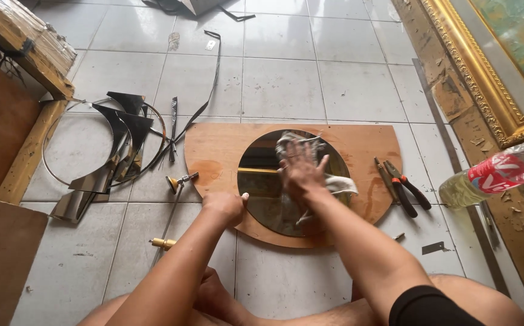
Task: Smoothing and trimming the edges of a circular mirror using pliers and cleaning it with a cloth.
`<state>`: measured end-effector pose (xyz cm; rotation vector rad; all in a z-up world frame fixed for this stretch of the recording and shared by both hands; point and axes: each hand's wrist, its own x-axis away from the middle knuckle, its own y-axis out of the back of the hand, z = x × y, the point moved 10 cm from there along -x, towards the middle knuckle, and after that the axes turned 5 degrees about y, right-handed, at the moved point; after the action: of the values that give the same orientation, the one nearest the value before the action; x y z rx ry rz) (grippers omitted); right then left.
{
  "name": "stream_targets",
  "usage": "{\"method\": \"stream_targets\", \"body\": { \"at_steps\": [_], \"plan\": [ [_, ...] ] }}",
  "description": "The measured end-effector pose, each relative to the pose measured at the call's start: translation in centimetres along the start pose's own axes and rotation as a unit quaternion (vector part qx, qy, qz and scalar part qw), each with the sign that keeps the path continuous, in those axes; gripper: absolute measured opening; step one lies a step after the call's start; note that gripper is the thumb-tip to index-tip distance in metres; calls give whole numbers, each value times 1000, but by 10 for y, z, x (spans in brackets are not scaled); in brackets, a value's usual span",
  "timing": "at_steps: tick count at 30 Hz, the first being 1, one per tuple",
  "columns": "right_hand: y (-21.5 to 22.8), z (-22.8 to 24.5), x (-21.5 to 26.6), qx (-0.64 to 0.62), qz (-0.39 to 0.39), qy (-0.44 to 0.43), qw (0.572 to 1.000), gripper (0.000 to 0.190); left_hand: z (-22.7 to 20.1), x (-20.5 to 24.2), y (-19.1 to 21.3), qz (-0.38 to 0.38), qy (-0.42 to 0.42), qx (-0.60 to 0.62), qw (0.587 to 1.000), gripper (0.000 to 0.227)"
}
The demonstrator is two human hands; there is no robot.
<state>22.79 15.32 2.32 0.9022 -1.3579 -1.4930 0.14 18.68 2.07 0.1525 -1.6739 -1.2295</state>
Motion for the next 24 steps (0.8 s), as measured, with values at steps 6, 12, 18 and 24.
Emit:
{"method": "stream_targets", "body": {
  "at_steps": [6,12,18,24],
  "plan": [
    [-6,-128,-9,-6,-57,-66,996,81,0,16,10,12,4,9,1000,62],
    [-17,-208,28,-19,-153,-99,983,60,-3,11,9,8,-5,1,1000,60],
    [-22,-94,100,-176,-342,50,922,48,-1,-46,-21,16,16,-7,1000,65],
    [-87,75,67,58,-67,174,981,67,-5,-50,-29,25,116,-15,993,67]
  ]
}}
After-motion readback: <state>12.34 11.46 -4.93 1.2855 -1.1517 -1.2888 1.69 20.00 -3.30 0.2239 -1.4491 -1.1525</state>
